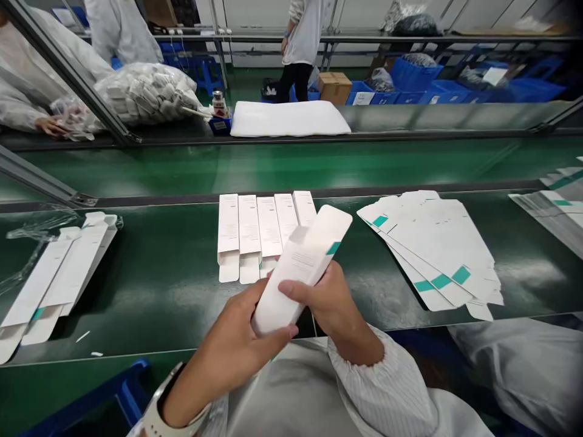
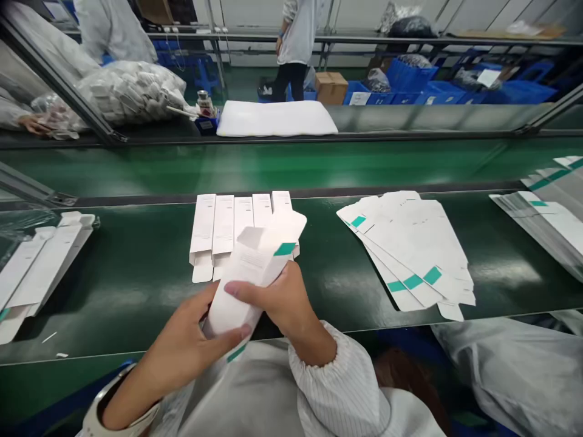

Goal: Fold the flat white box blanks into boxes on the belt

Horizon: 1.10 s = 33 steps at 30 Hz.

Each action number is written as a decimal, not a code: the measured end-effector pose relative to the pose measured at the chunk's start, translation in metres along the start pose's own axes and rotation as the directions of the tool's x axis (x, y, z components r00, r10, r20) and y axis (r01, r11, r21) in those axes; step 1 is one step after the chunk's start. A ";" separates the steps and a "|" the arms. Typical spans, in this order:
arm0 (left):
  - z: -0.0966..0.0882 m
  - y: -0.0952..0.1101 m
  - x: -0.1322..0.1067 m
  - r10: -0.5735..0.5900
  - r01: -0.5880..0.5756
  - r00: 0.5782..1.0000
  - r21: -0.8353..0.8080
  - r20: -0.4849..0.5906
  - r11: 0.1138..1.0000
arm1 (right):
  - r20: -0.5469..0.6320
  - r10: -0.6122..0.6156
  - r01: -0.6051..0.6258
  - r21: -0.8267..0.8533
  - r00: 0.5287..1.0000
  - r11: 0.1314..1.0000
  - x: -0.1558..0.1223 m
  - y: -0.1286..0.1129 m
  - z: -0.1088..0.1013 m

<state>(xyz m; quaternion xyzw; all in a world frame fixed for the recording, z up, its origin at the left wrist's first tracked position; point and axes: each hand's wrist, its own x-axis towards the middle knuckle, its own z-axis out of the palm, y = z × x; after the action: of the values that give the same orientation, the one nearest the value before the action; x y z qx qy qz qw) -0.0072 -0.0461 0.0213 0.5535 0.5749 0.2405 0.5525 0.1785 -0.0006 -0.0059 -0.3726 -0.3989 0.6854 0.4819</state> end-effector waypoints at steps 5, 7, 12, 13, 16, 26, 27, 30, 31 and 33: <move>0.007 -0.008 -0.001 0.065 -0.063 0.996 0.031 -0.057 0.998 | -0.202 -0.031 0.024 -0.033 0.979 0.999 0.005 0.007 0.001; 0.011 -0.008 -0.003 0.133 -0.132 0.989 0.025 -0.060 0.991 | -0.268 -0.114 0.115 -0.015 0.957 0.993 0.009 0.007 0.005; 0.025 -0.001 -0.005 0.137 -0.174 0.976 -0.232 -0.168 0.957 | -0.262 -0.280 0.288 -0.010 0.923 0.958 0.004 0.004 0.017; 0.027 0.000 -0.003 0.134 -0.190 0.971 -0.298 -0.199 0.935 | -0.209 -0.276 0.276 -0.033 0.938 0.961 0.002 0.005 0.018; 0.028 -0.001 0.005 0.172 -0.260 0.953 -0.382 -0.249 0.887 | -0.115 -0.285 0.278 -0.077 0.952 0.958 -0.002 0.007 0.016; 0.028 -0.006 0.009 0.152 -0.273 0.924 -0.327 -0.350 0.905 | 0.055 -0.434 0.435 -0.220 0.899 0.873 -0.001 -0.001 0.006; 0.028 -0.006 0.010 0.153 -0.262 0.927 -0.298 -0.343 0.918 | 0.042 -0.428 0.427 -0.202 0.903 0.881 -0.001 -0.001 0.006; 0.023 -0.003 0.013 0.168 -0.213 0.949 -0.152 -0.266 0.965 | -0.058 -0.309 0.309 -0.016 0.949 0.951 -0.001 -0.002 0.006; 0.019 -0.002 0.013 0.176 -0.201 0.957 -0.086 -0.231 0.976 | -0.094 -0.215 0.225 0.106 0.972 0.969 -0.001 -0.003 0.007; 0.010 0.000 0.011 0.201 -0.194 0.965 0.059 -0.171 0.979 | -0.110 -0.002 0.041 0.357 0.994 0.933 0.000 -0.009 0.008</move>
<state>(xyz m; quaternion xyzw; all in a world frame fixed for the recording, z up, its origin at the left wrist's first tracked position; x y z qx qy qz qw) 0.0042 -0.0394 0.0144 0.5962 0.5682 0.3302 0.4611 0.1742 0.0001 0.0053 -0.3108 -0.2446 0.7201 0.5701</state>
